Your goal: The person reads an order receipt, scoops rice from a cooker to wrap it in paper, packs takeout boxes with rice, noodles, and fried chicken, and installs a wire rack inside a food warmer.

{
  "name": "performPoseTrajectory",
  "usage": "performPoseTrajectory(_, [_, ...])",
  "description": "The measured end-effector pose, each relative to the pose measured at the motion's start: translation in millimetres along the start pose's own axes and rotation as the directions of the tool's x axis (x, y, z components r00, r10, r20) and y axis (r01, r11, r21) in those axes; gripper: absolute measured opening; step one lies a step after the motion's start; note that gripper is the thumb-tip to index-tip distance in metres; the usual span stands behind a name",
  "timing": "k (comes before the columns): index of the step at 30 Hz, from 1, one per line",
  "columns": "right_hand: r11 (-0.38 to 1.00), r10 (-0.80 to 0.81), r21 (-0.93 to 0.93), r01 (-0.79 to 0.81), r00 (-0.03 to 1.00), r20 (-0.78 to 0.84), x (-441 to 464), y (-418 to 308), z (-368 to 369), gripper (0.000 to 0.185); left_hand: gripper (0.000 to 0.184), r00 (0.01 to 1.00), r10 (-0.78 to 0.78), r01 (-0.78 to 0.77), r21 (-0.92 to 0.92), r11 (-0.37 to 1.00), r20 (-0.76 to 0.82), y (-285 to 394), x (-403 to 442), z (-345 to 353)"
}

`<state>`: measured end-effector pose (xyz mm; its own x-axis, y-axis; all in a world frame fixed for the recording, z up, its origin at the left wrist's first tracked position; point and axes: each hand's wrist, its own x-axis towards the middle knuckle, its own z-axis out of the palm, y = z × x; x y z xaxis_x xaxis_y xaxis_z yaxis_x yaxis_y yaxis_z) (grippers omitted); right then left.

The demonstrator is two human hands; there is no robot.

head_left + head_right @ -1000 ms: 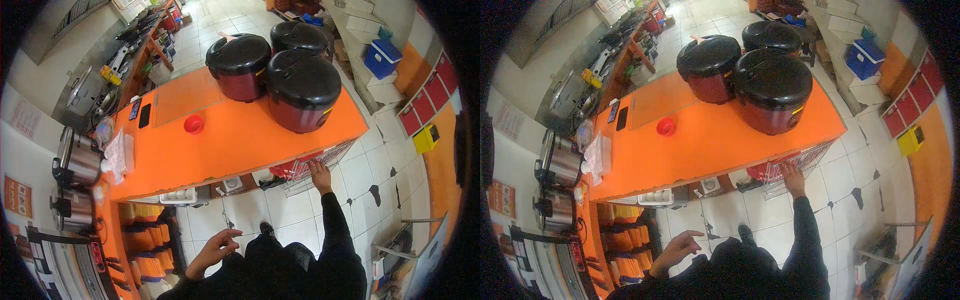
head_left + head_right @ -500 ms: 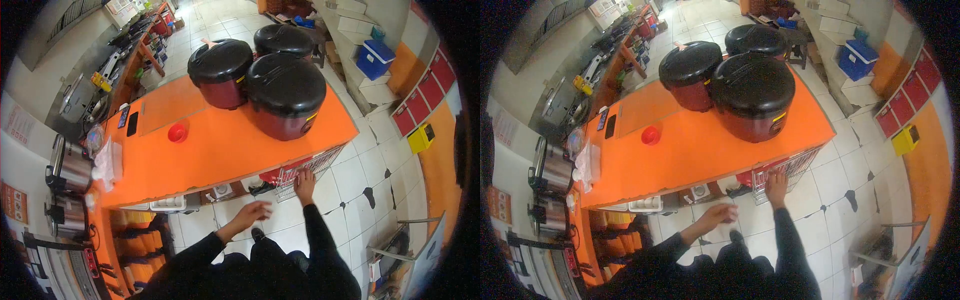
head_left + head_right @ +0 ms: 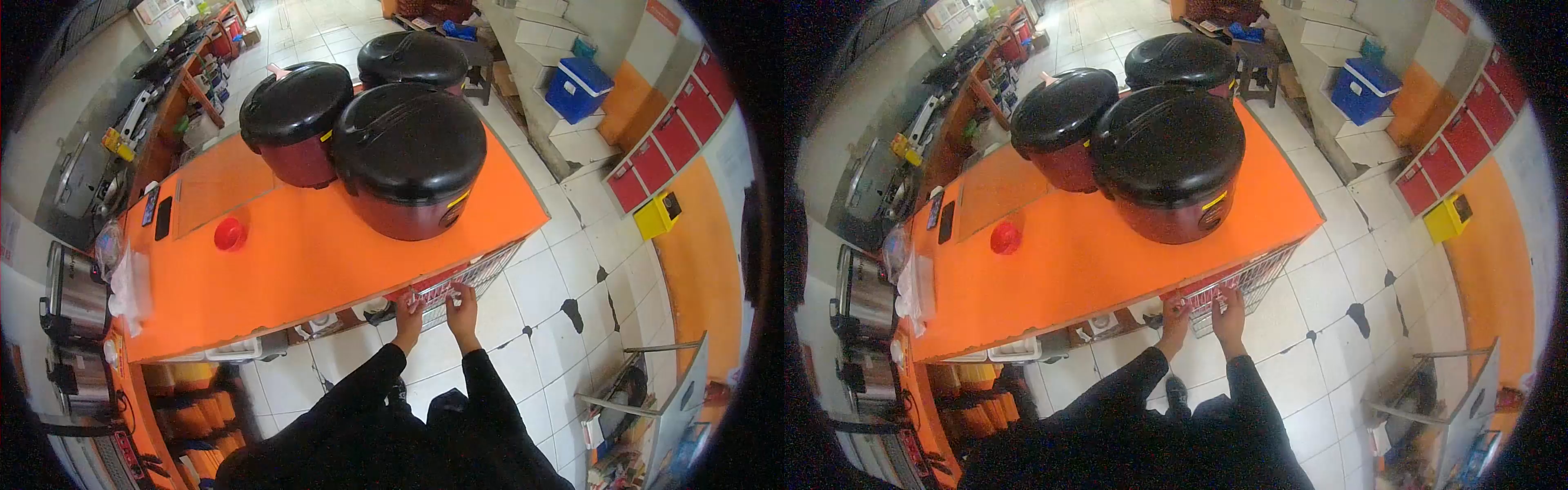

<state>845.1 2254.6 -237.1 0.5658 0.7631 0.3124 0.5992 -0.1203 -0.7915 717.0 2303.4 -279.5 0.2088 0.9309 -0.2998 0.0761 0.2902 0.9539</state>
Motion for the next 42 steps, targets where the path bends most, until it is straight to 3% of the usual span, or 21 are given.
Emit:
performPoseTrajectory(3, [0.99,0.122,0.076,-0.122,0.993,0.011,-4.9,9.4,3.2,0.03,0.05,0.986,0.165,-0.167,-0.07,0.984,-0.034,-51.7,13.2,8.7])
performPoseTrajectory(7, [0.947,0.268,0.193,-0.255,0.963,-0.04,-18.8,20.7,19.6,0.029,0.057,0.997,0.066,-0.066,-0.021,0.998,0.044,-17.5,-2.2,13.2])
performPoseTrajectory(10, [0.582,0.709,0.498,-0.643,0.701,0.077,-4.0,4.0,16.0,0.034,0.062,0.997,0.059,-0.055,-0.072,0.996,0.051,-14.3,-6.2,19.3])
performPoseTrajectory(13, [0.819,0.465,0.371,-0.437,0.885,0.016,-2.9,51.8,44.4,0.04,0.061,0.997,0.002,0.01,-0.159,0.987,0.076,-6.6,-5.8,18.9])
performPoseTrajectory(14, [0.701,0.558,0.499,-0.51,0.828,0.062,-3.6,55.8,51.6,0.041,0.062,0.997,0.0,0.009,-0.119,0.993,0.073,-5.0,-6.3,17.9])
performPoseTrajectory(16, [0.655,0.588,0.554,-0.514,0.807,0.052,0.1,51.2,55.5,0.041,0.063,0.998,-0.001,0.004,-0.043,0.999,0.069,1.1,-6.5,18.5])
performPoseTrajectory(19, [0.557,0.608,0.686,-0.468,0.792,0.047,6.1,39.8,55.7,0.04,0.065,0.972,-0.196,0.208,-0.092,0.974,0.127,18.4,-14.7,13.4])
performPoseTrajectory(23, [0.5,0.529,0.792,-0.351,0.848,0.042,9.3,41.6,48.3,0.022,0.067,0.96,-0.063,0.072,-0.024,0.997,0.272,-6.0,3.9,1.0])
performPoseTrajectory(24, [0.582,0.544,0.757,-0.297,0.834,-0.092,10.5,39.8,48.5,0.012,0.067,0.954,-0.057,0.068,-0.026,0.997,0.294,1.5,8.1,0.3])
performPoseTrajectory(26, [0.858,0.466,0.35,-0.375,0.855,-0.228,2.1,37.9,34.2,0.016,0.067,0.937,-0.102,0.099,0.025,0.995,0.335,15.7,10.1,-2.0])
performPoseTrajectory(27, [0.914,0.405,0.104,-0.392,0.872,-0.277,-4.5,35.1,24.9,0.018,0.067,0.923,-0.156,0.137,0.079,0.987,0.351,30.5,1.7,-5.6])
performPoseTrajectory(28, [0.909,0.414,0.113,-0.401,0.838,-0.357,-9.4,35.0,20.4,0.028,0.067,0.908,-0.21,0.172,0.133,0.976,0.363,37.0,-2.1,-9.5])
performPoseTrajectory(31, [0.876,0.47,0.125,-0.465,0.768,-0.436,-40.8,40.3,1.1,0.033,0.066,0.815,-0.351,0.293,0.195,0.936,0.461,34.7,-11.4,-23.5])
performPoseTrajectory(32, [0.848,0.529,0.242,-0.472,0.727,-0.438,-54.9,47.8,-2.7,0.031,0.065,0.807,-0.356,0.278,0.229,0.933,0.471,30.4,-15.8,-28.7])
performPoseTrajectory(33, [0.809,0.586,0.353,-0.47,0.686,-0.431,-69.9,61.1,-7.9,0.029,0.063,0.8,-0.36,0.263,0.259,0.929,0.48,24.4,-20.4,-33.7])
performPoseTrajectory(34, [0.716,0.692,0.337,-0.611,0.682,-0.236,-78.7,50.2,-34.1,0.023,0.062,0.793,-0.366,0.249,0.288,0.925,0.487,21.1,-27.9,-39.2])
performPoseTrajectory(35, [0.385,0.85,0.633,-0.671,0.525,0.039,-86.4,37.0,-57.9,0.019,0.061,0.791,-0.367,0.238,0.307,0.921,0.489,18.1,-36.8,-45.5])
performPoseTrajectory(37, [0.204,0.894,0.712,-0.672,0.424,0.144,-95.9,15.3,-90.8,0.032,0.058,0.791,-0.368,0.21,0.347,0.914,0.49,20.9,-59.2,-62.8])
performPoseTrajectory(39, [0.378,0.829,0.522,-0.764,0.531,0.177,-119.0,31.5,-116.1,0.041,0.052,0.794,-0.35,0.163,0.382,0.91,0.497,21.7,-83.5,-86.2])
performPoseTrajectory(40, [0.351,0.868,0.502,-0.79,0.476,0.142,-127.6,33.6,-120.3,0.037,0.052,0.8,-0.335,0.133,0.398,0.908,0.497,19.0,-96.3,-98.0])
performPoseTrajectory(42, [0.515,0.805,0.457,-0.726,0.592,0.034,-156.9,27.1,-130.2,0.026,0.052,0.836,-0.255,0.012,0.449,0.893,0.485,23.9,-110.6,-122.7])
